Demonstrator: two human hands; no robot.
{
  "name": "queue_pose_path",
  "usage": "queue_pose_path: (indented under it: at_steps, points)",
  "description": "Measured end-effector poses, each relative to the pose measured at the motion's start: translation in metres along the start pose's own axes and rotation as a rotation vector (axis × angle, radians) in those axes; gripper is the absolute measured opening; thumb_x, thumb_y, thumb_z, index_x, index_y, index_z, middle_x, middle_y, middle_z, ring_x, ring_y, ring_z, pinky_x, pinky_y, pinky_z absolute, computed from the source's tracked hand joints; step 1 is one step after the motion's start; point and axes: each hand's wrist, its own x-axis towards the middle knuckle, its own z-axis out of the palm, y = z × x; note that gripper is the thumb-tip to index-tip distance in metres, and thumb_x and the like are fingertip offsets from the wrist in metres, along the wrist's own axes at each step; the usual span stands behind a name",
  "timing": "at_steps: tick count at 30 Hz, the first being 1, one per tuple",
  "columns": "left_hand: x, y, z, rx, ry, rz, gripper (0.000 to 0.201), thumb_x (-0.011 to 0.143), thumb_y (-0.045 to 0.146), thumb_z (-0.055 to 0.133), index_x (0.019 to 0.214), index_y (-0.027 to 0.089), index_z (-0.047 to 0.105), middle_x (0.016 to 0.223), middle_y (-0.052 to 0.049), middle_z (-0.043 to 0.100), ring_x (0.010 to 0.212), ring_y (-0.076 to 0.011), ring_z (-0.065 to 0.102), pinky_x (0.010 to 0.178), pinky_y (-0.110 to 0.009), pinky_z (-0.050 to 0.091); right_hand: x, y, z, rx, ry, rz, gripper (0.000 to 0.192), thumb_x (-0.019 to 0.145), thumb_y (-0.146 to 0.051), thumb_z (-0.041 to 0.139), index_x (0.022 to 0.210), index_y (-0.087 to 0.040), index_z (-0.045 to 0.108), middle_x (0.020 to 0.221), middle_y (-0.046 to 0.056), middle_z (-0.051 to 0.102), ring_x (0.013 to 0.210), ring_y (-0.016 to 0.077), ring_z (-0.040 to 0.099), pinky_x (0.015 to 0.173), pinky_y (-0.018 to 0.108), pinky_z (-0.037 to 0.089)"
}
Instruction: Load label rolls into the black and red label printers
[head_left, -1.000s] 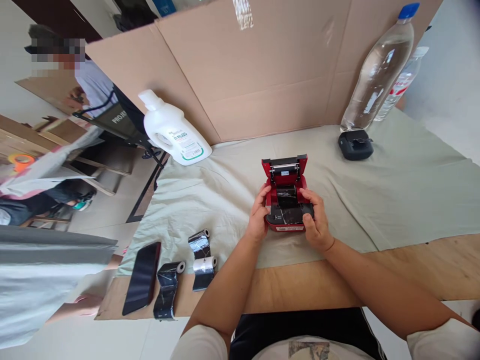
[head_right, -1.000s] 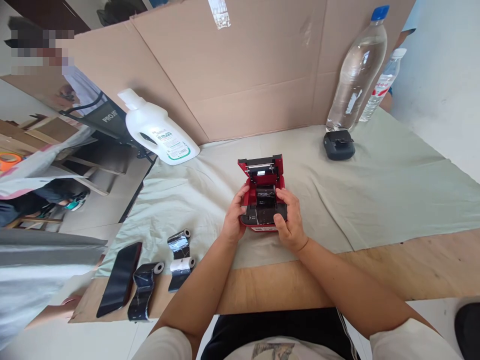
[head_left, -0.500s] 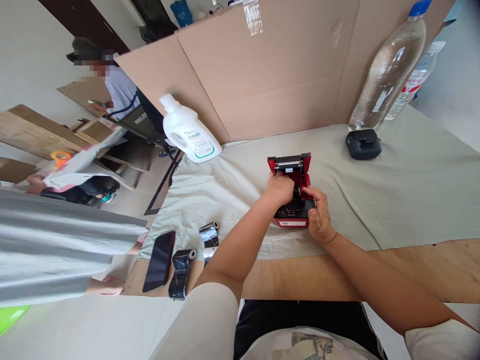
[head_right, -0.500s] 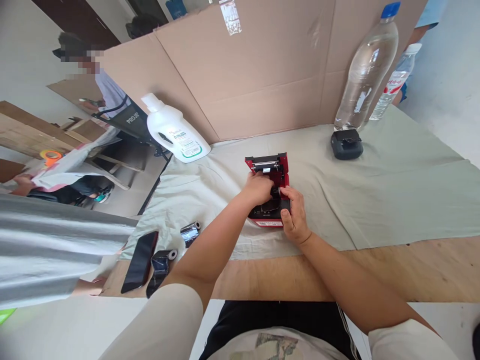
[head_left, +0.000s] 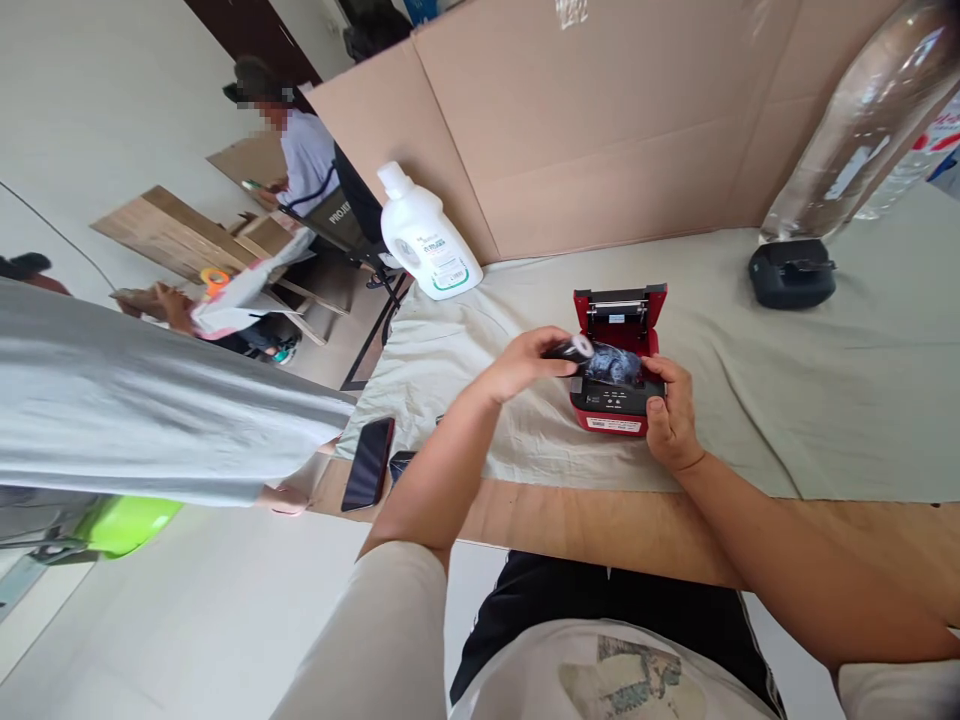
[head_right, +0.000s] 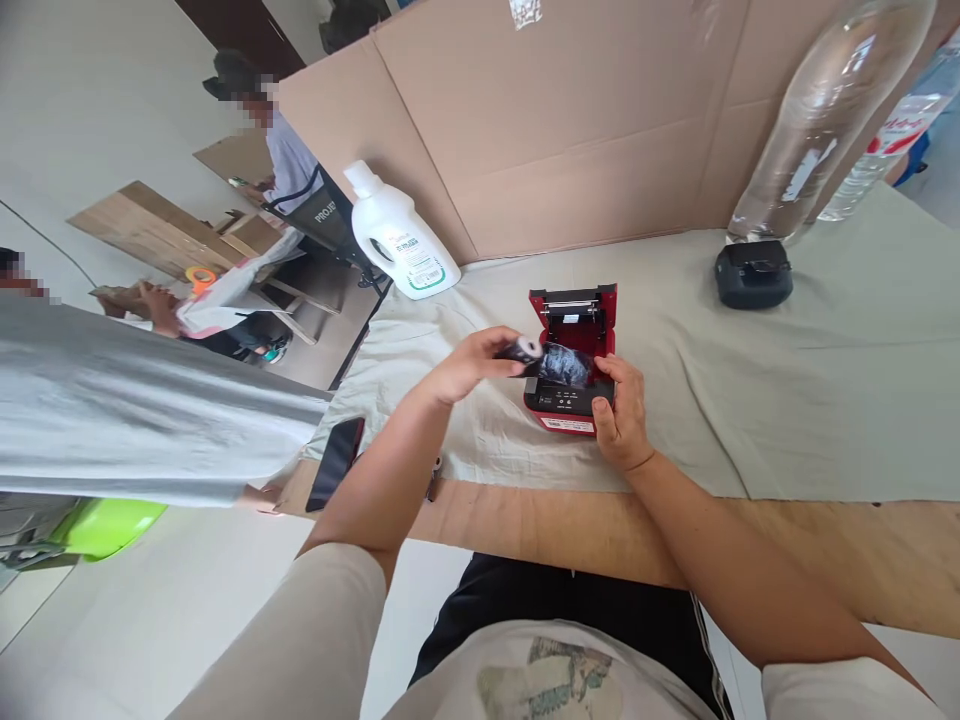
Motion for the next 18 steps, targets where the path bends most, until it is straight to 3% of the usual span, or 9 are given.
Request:
queue_pose_path:
  at_steps: [4, 7, 9, 13, 16, 18]
  points:
    - [-0.043, -0.021, -0.066, 0.16, 0.021, -0.273, 0.042, 0.063, 0.042, 0.079, 0.092, 0.014, 0.066, 0.081, -0.003, 0.065, 0.067, -0.0148, 0.058, 0.064, -0.029, 0.046, 0.001, -0.001, 0.001, -0.001, 0.001, -0.005, 0.043, 0.098, -0.043, 0.037, 0.132, -0.02, 0.052, 0.126, 0.013, 0.058, 0.126, 0.032, 0.051, 0.108, 0.057, 0.041]
    - [-0.066, -0.046, -0.095, 0.372, 0.007, -0.476, 0.045, 0.064, 0.047, 0.074, 0.094, 0.014, 0.066, 0.078, -0.002, 0.065, 0.067, -0.0171, 0.059, 0.065, -0.032, 0.048, 0.001, -0.001, 0.001, 0.003, 0.011, -0.022, 0.042, 0.098, -0.041, 0.039, 0.13, -0.019, 0.053, 0.125, 0.013, 0.058, 0.125, 0.0321, 0.052, 0.107, 0.057, 0.042]
    - [-0.075, -0.061, -0.101, 0.559, 0.019, -0.502, 0.044, 0.064, 0.046, 0.071, 0.097, 0.016, 0.068, 0.085, -0.004, 0.069, 0.08, -0.023, 0.063, 0.076, -0.037, 0.051, 0.001, -0.001, 0.001, 0.0, 0.012, -0.026, 0.041, 0.098, -0.041, 0.039, 0.129, -0.02, 0.054, 0.124, 0.013, 0.058, 0.125, 0.0321, 0.052, 0.106, 0.057, 0.042]
    - [-0.087, -0.079, -0.101, 0.888, 0.11, -0.383, 0.05, 0.063, 0.042, 0.07, 0.107, 0.018, 0.07, 0.111, -0.01, 0.069, 0.112, -0.0328, 0.06, 0.101, -0.044, 0.045, 0.001, -0.001, 0.001, -0.019, 0.011, -0.025, 0.041, 0.098, -0.041, 0.038, 0.129, -0.019, 0.054, 0.124, 0.013, 0.059, 0.125, 0.032, 0.052, 0.106, 0.057, 0.043]
    - [-0.098, -0.085, -0.108, 0.885, 0.247, -0.343, 0.055, 0.073, 0.041, 0.061, 0.123, 0.018, 0.062, 0.13, -0.011, 0.062, 0.121, -0.0286, 0.057, 0.103, -0.04, 0.045, 0.001, -0.001, 0.0, -0.029, 0.004, -0.027, 0.04, 0.098, -0.04, 0.039, 0.129, -0.019, 0.054, 0.124, 0.013, 0.06, 0.125, 0.0316, 0.053, 0.106, 0.057, 0.043]
    - [-0.106, -0.089, -0.114, 0.91, 0.258, -0.44, 0.054, 0.074, 0.031, 0.057, 0.125, 0.016, 0.06, 0.126, -0.011, 0.064, 0.113, -0.0258, 0.061, 0.099, -0.038, 0.048, 0.001, -0.001, 0.0, -0.032, 0.0, -0.034, 0.04, 0.098, -0.039, 0.039, 0.129, -0.019, 0.053, 0.123, 0.013, 0.06, 0.125, 0.0313, 0.053, 0.106, 0.056, 0.043]
